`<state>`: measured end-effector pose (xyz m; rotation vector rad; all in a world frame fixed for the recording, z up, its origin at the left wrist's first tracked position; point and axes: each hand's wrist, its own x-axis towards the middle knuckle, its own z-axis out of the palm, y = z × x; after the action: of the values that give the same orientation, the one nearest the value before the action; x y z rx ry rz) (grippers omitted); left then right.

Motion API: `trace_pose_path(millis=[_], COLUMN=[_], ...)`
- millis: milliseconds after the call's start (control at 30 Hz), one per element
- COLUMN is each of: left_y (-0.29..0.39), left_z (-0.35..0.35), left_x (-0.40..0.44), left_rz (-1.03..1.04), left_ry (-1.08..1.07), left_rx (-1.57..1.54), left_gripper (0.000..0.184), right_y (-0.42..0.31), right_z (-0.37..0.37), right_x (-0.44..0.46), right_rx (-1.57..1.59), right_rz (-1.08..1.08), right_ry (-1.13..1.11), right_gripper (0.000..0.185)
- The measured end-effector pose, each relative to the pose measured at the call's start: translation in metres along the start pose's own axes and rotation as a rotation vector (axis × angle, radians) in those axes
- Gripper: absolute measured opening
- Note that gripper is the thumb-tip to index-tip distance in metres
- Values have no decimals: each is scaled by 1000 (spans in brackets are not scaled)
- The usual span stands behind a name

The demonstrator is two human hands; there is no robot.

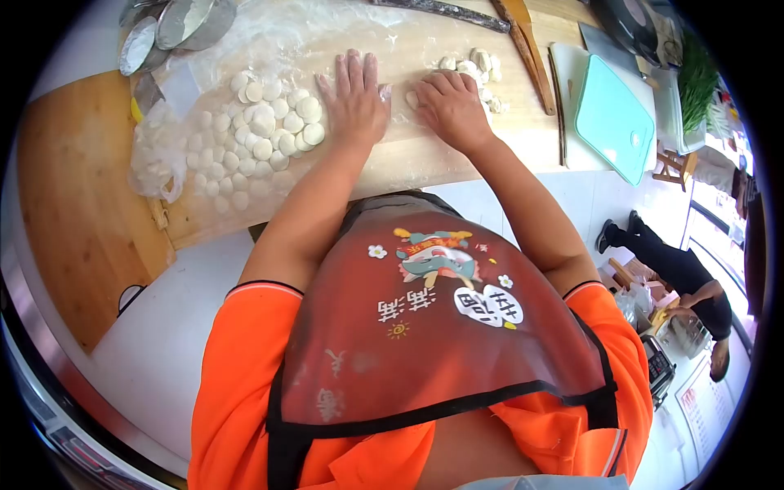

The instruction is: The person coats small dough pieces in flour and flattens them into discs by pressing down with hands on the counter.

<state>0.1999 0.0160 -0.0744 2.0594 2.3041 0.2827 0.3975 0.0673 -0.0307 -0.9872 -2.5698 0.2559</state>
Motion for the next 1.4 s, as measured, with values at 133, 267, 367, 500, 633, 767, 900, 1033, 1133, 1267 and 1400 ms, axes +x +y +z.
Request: trace_pose_path(millis=[133,267,367,500,633,767,900,1033,1133,1267,1400], left_y=[-5,-23,-65,-50,-35,-27,-23,-31,-26,-20,-5], left_z=[6,17,7,-63,-62,-50,-51,-40,-27,-24,-47], left_x=[12,31,40,28,-6,-25,-42,-43,-53,-60,-61], left_rz=[31,64,56,-112,-110,-273,-406,-261,-193,-451,-606], left_ry=[14,53,113,-229,-487,-464,-434,-363,-267,-404,-501], left_rx=[25,-80,-106,-890,-1422,-1537,-1690,-1276,-1114,-1472,-1833], left_gripper=[65,62,64,52,52,42,29,33,38,40,35], right_y=[1,7,-12,-37,-40,-48,-58,-43,-41,-52,-49], right_z=[13,11,1,5,20,14,-1,10,18,16,20], right_x=[4,15,15,22,11,-5,-15,-35,-41,-43,-43], right_rx=[-68,-59,37,494,1066,1157,973,577,560,709,976], right_rz=[-5,47,86,451,766,797,633,326,350,474,644], right_ry=[-28,-40,21,-46,-152,-217,-166,-60,-79,-51,-84], right_gripper=[23,24,24,25,30,30,26,22,22,23,23])
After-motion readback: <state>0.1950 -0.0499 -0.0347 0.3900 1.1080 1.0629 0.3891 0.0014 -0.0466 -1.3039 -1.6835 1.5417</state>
